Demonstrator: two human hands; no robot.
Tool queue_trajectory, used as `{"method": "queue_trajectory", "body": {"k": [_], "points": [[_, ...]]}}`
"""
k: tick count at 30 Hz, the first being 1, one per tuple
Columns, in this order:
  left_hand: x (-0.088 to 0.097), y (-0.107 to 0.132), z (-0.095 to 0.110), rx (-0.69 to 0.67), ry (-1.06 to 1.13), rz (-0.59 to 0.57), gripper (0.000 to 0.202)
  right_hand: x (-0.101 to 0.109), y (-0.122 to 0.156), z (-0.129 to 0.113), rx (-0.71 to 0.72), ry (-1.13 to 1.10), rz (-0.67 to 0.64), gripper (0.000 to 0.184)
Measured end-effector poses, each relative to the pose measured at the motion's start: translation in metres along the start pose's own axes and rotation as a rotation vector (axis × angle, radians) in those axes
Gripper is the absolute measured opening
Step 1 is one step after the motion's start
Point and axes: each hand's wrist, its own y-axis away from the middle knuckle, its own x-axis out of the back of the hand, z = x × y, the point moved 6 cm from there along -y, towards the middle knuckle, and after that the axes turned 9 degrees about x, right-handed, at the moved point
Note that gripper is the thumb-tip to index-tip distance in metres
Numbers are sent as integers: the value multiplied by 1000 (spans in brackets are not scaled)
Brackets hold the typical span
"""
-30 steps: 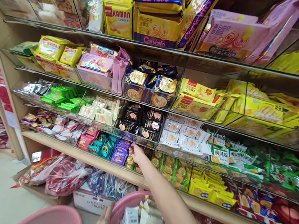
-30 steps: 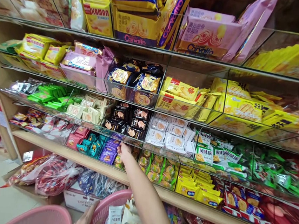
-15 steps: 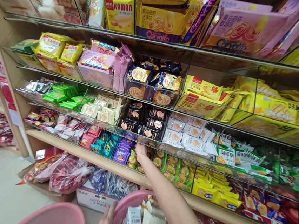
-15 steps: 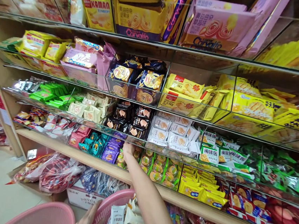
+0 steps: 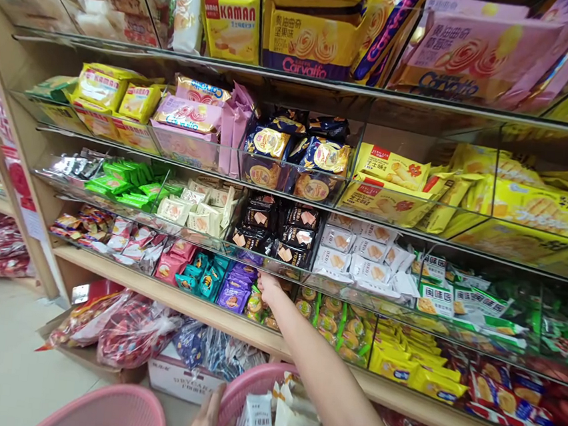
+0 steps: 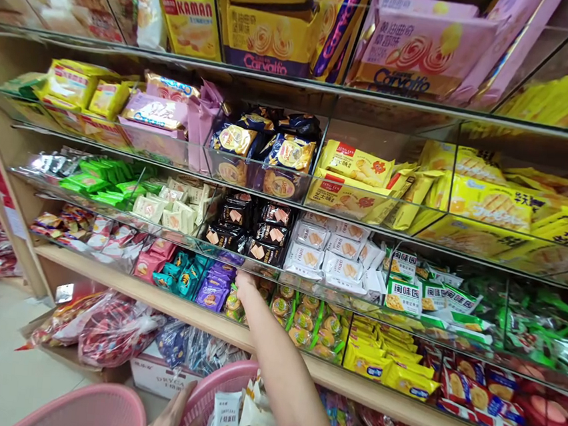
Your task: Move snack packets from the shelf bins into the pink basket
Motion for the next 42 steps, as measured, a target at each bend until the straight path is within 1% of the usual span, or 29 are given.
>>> {"method": "queue_trajectory", "body": {"k": [4, 8, 11, 14, 20, 25, 28, 32, 37, 40, 42], "points": [[6, 2, 5, -28, 28, 29, 53, 4, 10, 1, -12, -53, 3, 19], [10, 5, 9, -33, 30, 62, 52, 10, 20, 0, 41, -138, 24, 13], [9, 6, 8, -37, 22, 58, 52, 14, 25, 1, 83, -207, 55, 9], [7, 6, 6, -49, 25, 56, 52, 21, 30, 4, 123, -286, 95, 11], [7, 8, 4, -68, 32, 93, 51, 37, 39, 7, 179, -451, 145, 13], [4, 9, 4, -44, 22, 120, 51, 45, 43, 5, 219, -548, 140, 20], [2, 8, 5, -27, 38, 130, 52, 50, 52, 7, 232, -586, 131, 23], [6, 9, 9, -6, 64, 106, 51, 61, 78, 12, 224, -607, 92, 26], [22, 14, 20, 11, 160, 72, 47, 80, 127, 25, 155, -591, 31, 27], [33, 17, 26, -20, 249, 114, 49, 91, 164, 35, 82, -565, -47, 26], [40, 20, 32, -67, 319, 158, 55, 98, 187, 42, 31, -519, -106, 25]]}}
